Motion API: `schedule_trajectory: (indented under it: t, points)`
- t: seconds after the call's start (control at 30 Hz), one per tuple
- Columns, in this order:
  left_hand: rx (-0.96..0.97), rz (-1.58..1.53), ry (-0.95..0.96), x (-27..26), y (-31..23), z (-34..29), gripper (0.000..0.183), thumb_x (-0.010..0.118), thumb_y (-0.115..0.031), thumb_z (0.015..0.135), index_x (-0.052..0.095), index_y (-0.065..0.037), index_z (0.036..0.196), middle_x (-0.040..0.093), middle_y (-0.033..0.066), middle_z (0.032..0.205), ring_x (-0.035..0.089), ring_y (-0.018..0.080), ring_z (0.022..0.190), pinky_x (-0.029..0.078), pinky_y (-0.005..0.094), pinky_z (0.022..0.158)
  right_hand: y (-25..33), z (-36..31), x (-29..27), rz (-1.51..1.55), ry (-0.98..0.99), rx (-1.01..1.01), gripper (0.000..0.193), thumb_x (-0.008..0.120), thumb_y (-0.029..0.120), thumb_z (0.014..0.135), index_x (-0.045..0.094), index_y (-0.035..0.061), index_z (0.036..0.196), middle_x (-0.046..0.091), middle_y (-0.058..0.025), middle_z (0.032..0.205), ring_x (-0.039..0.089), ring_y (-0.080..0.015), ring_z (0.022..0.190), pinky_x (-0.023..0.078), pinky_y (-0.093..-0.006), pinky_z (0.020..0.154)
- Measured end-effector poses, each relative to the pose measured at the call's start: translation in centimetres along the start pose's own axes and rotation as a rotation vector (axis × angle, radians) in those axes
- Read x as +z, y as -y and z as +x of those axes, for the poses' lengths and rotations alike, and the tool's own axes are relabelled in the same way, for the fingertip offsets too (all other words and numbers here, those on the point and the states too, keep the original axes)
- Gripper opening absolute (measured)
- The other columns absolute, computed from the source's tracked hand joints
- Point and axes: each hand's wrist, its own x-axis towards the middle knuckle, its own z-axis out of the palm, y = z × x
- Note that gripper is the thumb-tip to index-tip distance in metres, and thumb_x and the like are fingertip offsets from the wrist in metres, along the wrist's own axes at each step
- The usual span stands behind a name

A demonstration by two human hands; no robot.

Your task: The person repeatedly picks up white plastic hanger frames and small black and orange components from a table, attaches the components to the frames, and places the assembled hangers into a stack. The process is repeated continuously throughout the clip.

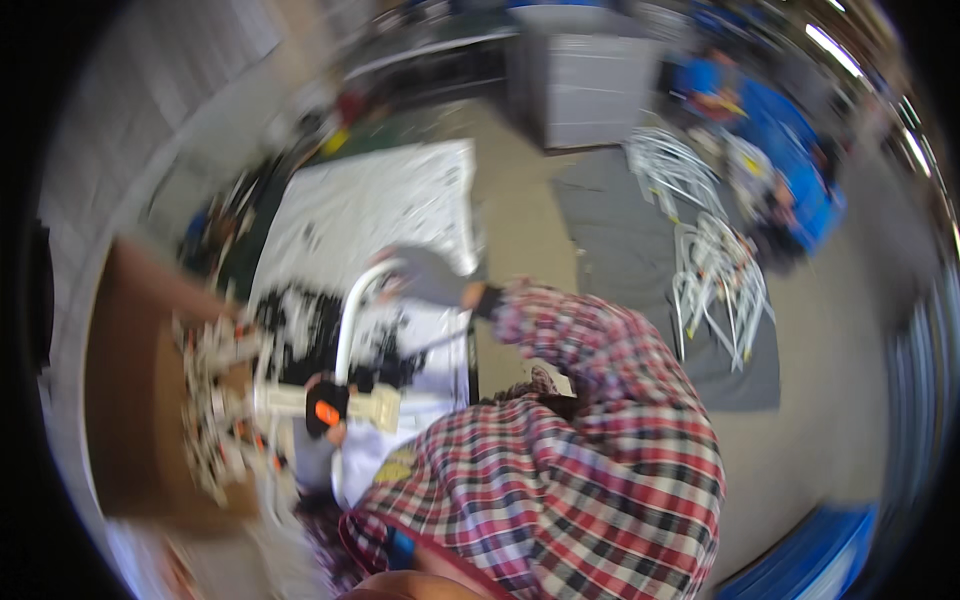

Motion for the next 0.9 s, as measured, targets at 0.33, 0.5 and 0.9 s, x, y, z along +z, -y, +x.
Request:
schedule_trajectory:
  t: [0.33,0.5,0.9]
  points:
    - [-0.193,0.611,-1.095,1.5,6.9,-13.6,0.042,0.065,0.0,0.084,0.058,-0.006,0.124,0.063,0.0038,0.079,0.06,0.0084,0.073,0.048,0.0289,0.063,-19.6,-5.4,-4.9,-0.62,-0.05,0.552,0.054,0.062,0.046,0.094,0.065,-0.0003,0.066,0.058,-0.0037,0.06,0.054,-0.0153,0.063,0.043,-0.035,0.059]
    - [0.14,0.821,-2.062,9.7,4.1,-19.2,0.043,0.067,0.009,0.076,0.062,-0.003,0.117,0.067,0.0096,0.093,0.066,0.0188,0.081,0.053,0.0285,0.076,-18.2,1.7,8.1,-0.287,0.326,0.431,0.045,0.062,0.039,0.098,0.059,0.0044,0.069,0.051,0.0018,0.061,0.046,-0.0089,0.059,0.036,-0.0277,0.054]
    - [-0.614,0.666,-2.144,10.9,12.1,-24.9,0.053,0.061,-0.007,0.088,0.042,0.002,0.137,0.07,0.0145,0.085,0.066,0.0231,0.063,0.052,0.0403,0.057,-1.6,-19.9,32.1,0.372,1.854,0.234,0.043,0.06,0.028,0.095,0.056,-0.0008,0.127,0.062,-0.016,0.123,0.063,-0.0271,0.107,0.05,-0.0378,0.092]
